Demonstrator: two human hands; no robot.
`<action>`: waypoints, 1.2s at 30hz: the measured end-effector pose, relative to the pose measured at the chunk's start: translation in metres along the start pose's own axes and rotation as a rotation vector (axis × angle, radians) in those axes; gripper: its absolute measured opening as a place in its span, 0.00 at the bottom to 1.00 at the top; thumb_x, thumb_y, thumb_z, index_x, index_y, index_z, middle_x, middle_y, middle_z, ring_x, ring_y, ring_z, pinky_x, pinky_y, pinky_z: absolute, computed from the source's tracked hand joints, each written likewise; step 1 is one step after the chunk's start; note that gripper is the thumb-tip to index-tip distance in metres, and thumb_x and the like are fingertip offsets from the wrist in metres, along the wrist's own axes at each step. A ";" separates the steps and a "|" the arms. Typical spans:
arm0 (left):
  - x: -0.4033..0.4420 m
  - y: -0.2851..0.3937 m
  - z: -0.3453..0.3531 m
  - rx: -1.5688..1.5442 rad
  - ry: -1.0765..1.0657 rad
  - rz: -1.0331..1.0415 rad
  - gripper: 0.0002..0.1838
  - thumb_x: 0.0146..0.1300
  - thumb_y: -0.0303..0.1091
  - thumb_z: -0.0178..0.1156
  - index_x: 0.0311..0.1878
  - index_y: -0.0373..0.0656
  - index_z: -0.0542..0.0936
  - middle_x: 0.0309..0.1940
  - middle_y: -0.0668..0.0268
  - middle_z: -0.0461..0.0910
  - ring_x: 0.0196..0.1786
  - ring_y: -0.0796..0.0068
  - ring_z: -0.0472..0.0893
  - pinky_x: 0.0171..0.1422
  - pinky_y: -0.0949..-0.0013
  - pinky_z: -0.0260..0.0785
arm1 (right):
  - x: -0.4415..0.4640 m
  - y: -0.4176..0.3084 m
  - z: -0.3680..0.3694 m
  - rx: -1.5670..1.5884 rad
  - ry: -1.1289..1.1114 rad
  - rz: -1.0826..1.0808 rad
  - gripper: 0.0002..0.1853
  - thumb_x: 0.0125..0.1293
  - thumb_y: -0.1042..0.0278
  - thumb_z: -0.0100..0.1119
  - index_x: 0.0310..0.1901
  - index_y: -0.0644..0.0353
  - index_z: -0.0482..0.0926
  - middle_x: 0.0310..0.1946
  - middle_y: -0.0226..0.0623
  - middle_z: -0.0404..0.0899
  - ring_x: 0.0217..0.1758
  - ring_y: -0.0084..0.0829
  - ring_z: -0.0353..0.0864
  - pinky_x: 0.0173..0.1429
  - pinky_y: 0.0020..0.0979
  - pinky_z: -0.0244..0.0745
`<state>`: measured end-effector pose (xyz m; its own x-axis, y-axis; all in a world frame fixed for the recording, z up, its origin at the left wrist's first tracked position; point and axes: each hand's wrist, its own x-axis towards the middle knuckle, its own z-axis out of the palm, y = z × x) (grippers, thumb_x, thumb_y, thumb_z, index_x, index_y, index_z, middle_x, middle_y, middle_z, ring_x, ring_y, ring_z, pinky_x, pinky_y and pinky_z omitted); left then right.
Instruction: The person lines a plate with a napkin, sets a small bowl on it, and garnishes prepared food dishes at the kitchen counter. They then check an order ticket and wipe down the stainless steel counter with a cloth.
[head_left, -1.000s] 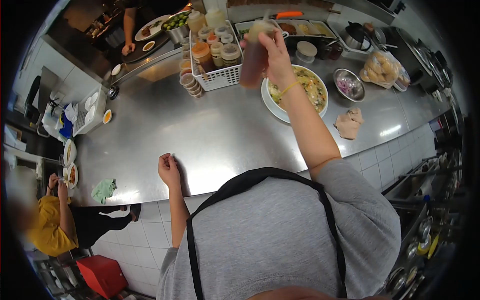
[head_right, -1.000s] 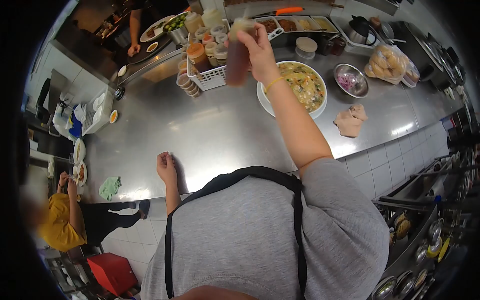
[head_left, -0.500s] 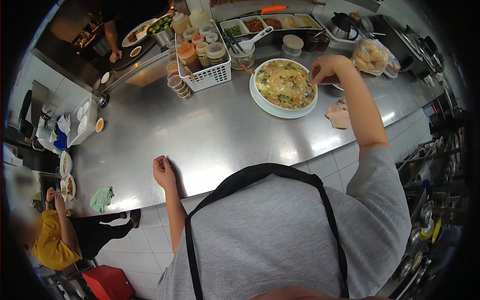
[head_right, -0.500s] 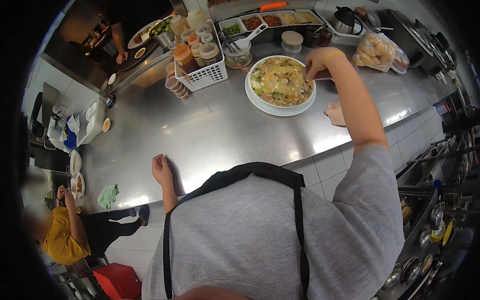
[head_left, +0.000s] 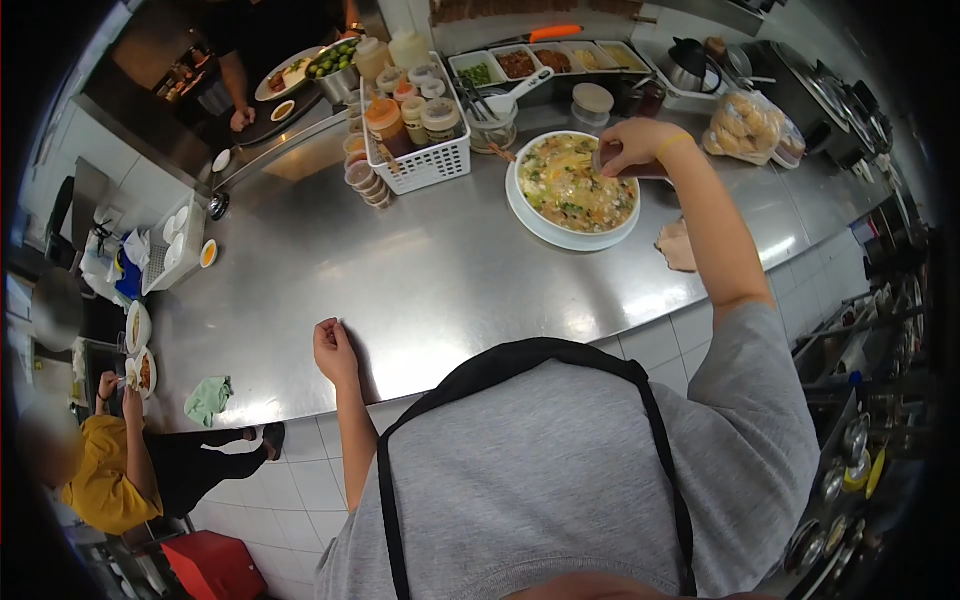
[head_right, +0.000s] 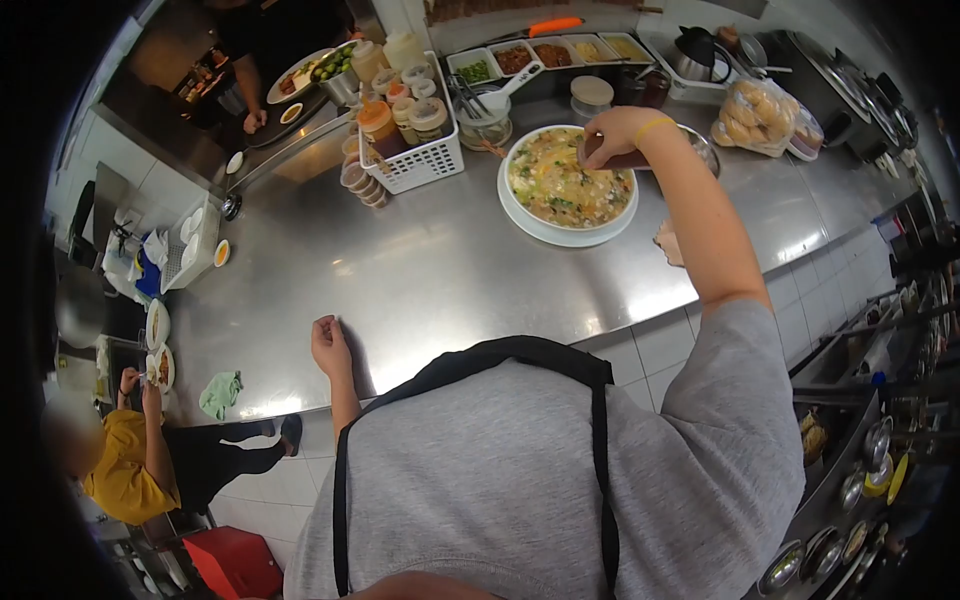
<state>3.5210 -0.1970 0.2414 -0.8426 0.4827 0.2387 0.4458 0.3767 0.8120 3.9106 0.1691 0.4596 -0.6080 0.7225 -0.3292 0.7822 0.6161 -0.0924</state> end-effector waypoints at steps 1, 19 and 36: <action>0.001 -0.005 0.002 -0.026 -0.006 0.008 0.06 0.62 0.30 0.55 0.37 0.38 0.76 0.26 0.68 0.77 0.27 0.80 0.74 0.34 0.76 0.67 | -0.001 -0.008 -0.001 -0.006 0.009 -0.015 0.31 0.41 0.48 0.70 0.48 0.56 0.78 0.44 0.38 0.79 0.46 0.33 0.78 0.50 0.32 0.72; -0.002 -0.001 -0.001 -0.052 0.005 0.028 0.06 0.61 0.29 0.56 0.38 0.38 0.77 0.29 0.64 0.79 0.30 0.75 0.77 0.37 0.73 0.69 | 0.147 -0.203 -0.006 0.729 0.845 -0.697 0.32 0.51 0.58 0.68 0.53 0.62 0.64 0.50 0.51 0.71 0.54 0.47 0.71 0.57 0.36 0.67; -0.005 0.008 -0.003 -0.002 0.012 -0.002 0.06 0.61 0.30 0.56 0.38 0.39 0.78 0.30 0.64 0.79 0.31 0.74 0.78 0.37 0.72 0.69 | 0.151 -0.183 0.058 0.608 0.893 -0.017 0.45 0.42 0.52 0.73 0.61 0.56 0.60 0.55 0.43 0.66 0.61 0.45 0.64 0.59 0.46 0.63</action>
<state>3.5276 -0.1986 0.2483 -0.8473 0.4721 0.2434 0.4433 0.3761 0.8137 3.6839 0.1473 0.3723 -0.3061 0.8346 0.4579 0.5595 0.5469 -0.6227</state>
